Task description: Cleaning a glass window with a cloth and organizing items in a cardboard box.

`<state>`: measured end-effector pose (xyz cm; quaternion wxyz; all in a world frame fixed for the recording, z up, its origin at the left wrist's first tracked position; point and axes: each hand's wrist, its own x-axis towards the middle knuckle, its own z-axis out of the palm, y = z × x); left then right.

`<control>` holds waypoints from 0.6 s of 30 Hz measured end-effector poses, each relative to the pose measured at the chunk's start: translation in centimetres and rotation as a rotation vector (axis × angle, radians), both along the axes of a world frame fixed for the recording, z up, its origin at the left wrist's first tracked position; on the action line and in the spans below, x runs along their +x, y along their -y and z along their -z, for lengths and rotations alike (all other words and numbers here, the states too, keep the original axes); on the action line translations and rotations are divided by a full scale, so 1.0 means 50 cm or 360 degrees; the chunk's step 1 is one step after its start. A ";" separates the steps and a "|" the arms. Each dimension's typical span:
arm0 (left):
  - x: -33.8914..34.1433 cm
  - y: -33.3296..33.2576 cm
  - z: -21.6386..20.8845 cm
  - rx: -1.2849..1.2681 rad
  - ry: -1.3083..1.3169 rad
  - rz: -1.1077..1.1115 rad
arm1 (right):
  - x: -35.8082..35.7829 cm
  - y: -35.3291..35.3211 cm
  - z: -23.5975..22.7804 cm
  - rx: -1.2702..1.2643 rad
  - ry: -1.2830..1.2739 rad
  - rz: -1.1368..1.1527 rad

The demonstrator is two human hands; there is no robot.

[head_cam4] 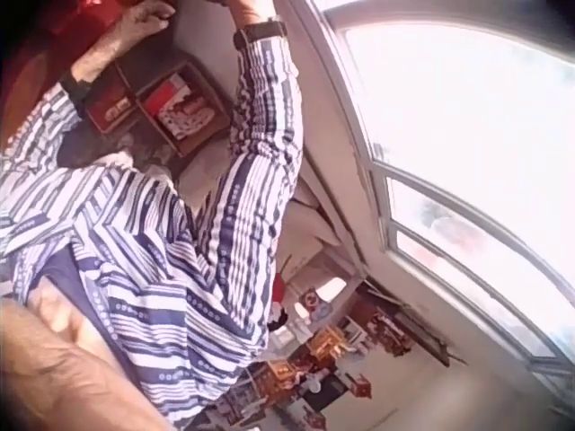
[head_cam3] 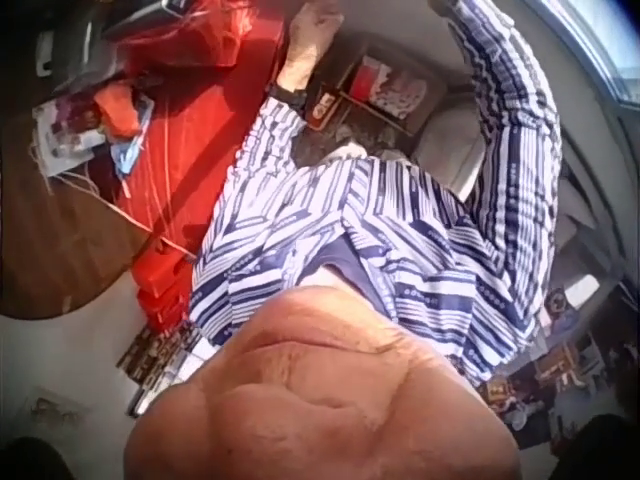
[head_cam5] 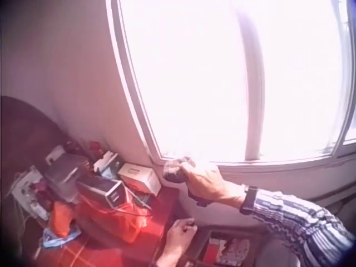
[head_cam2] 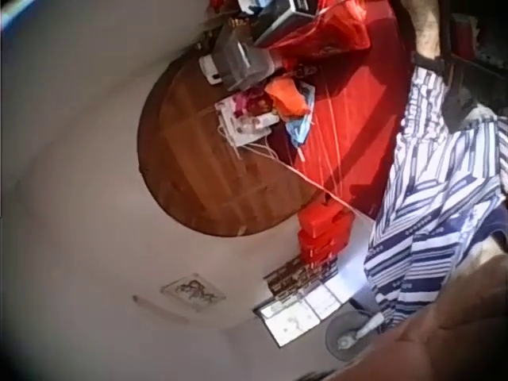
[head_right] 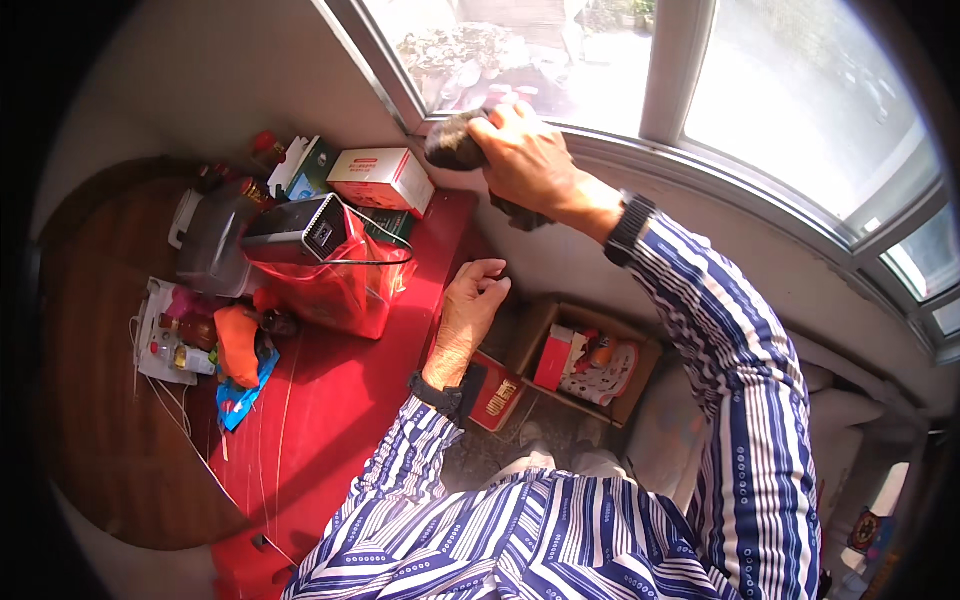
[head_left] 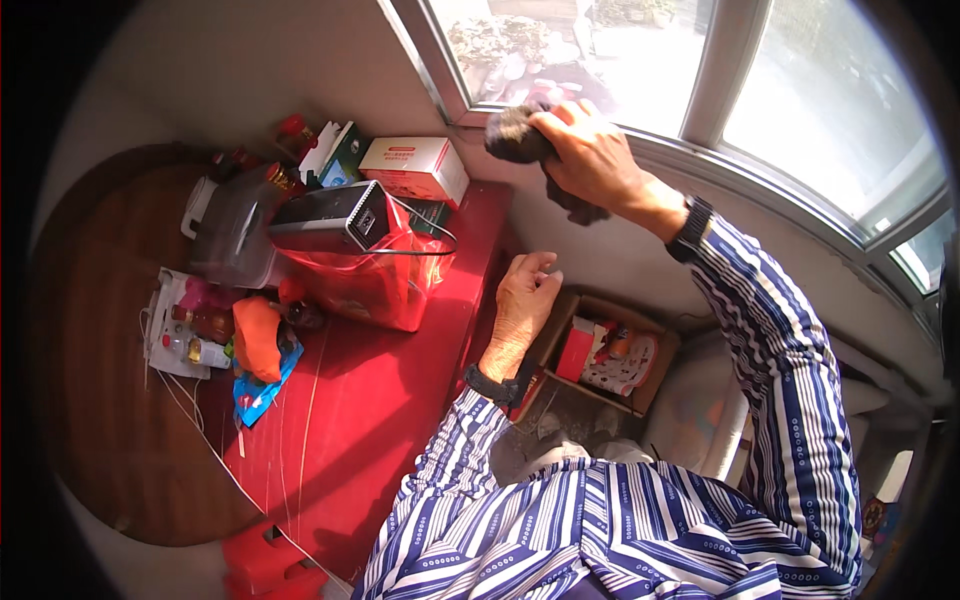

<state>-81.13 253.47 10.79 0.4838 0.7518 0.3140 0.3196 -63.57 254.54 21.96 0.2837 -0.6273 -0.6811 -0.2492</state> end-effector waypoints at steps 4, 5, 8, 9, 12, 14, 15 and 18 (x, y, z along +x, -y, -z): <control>-0.008 -0.004 -0.030 0.0008 0.0070 -0.0130 | 0.012 -0.155 0.014 0.0004 0.0143 0.0173; -0.007 -0.007 -0.035 -0.0067 0.0024 -0.0139 | 0.018 -0.158 0.017 -0.0014 0.0148 0.0193; -0.032 -0.049 -0.035 -0.0087 0.0083 -0.0241 | 0.001 -0.165 0.034 -0.0004 0.0166 0.0102; -0.030 -0.068 -0.040 -0.0087 0.0105 -0.0241 | 0.006 -0.155 0.049 -0.0074 0.0199 0.0099; 0.009 -0.180 -0.060 0.0426 0.0319 -0.0169 | 0.015 -0.119 0.042 -0.0041 0.0202 0.0113; 0.050 -0.240 -0.109 0.0545 0.0394 -0.0045 | 0.045 -0.079 0.044 -0.0045 0.0169 0.0084; 0.073 -0.287 -0.103 0.0734 0.0373 0.0000 | 0.057 -0.054 0.046 -0.0048 0.0168 0.0090; 0.127 -0.345 -0.122 0.1437 -0.0155 0.0094 | 0.062 0.037 0.026 -0.0449 0.0027 0.0378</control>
